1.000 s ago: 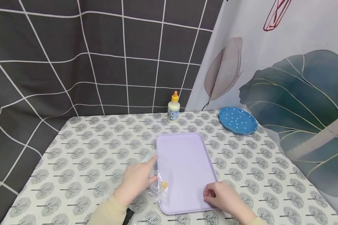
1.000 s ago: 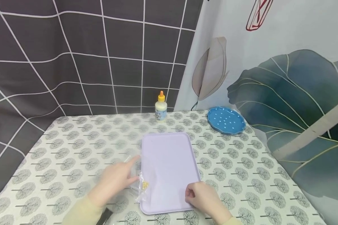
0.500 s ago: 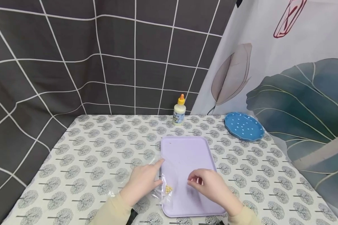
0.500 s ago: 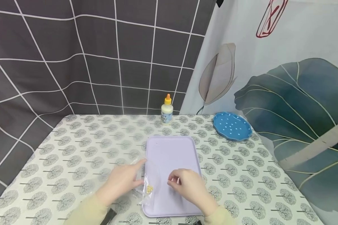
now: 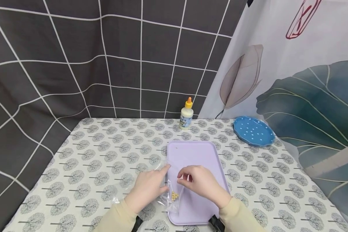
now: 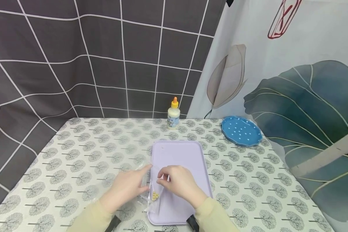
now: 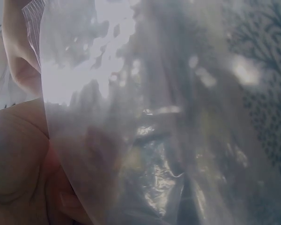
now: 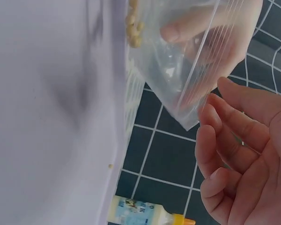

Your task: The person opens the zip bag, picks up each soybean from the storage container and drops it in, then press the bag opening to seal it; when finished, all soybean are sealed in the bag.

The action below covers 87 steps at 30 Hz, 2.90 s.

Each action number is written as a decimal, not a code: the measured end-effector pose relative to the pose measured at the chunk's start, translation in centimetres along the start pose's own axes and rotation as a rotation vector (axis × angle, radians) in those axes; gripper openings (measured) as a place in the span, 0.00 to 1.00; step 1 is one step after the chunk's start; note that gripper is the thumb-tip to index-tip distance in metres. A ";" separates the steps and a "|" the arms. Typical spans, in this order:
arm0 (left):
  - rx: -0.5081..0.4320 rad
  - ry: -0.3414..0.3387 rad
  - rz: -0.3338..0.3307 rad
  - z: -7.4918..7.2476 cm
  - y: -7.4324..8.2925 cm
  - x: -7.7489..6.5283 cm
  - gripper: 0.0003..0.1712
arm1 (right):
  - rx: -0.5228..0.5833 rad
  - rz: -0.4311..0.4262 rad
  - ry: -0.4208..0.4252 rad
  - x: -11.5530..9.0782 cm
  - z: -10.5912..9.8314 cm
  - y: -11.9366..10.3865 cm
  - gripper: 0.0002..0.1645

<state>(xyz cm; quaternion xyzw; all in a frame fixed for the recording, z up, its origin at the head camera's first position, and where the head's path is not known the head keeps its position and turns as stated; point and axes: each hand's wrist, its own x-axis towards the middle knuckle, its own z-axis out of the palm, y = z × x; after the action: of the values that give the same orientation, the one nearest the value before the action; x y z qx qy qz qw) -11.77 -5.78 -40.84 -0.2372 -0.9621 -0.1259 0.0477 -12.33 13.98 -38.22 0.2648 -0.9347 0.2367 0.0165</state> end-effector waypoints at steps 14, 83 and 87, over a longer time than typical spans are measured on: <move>0.004 -0.018 -0.020 -0.1 -0.1 0.2 0.43 | 0.138 0.150 0.084 1.9 0.0 4.5 0.03; -0.014 -0.057 -0.107 -0.6 -0.6 0.1 0.43 | 0.146 0.306 -0.090 11.3 3.0 8.8 0.03; -0.023 -0.069 -0.108 -0.8 -0.7 0.2 0.44 | 0.169 0.324 -0.075 10.1 2.0 8.5 0.03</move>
<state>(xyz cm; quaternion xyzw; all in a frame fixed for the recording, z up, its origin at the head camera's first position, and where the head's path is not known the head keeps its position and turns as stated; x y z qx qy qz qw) -12.26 -6.45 -40.20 -0.1895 -0.9731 -0.1311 0.0049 -25.07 14.52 -42.15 0.1200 -0.9418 0.3040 -0.0790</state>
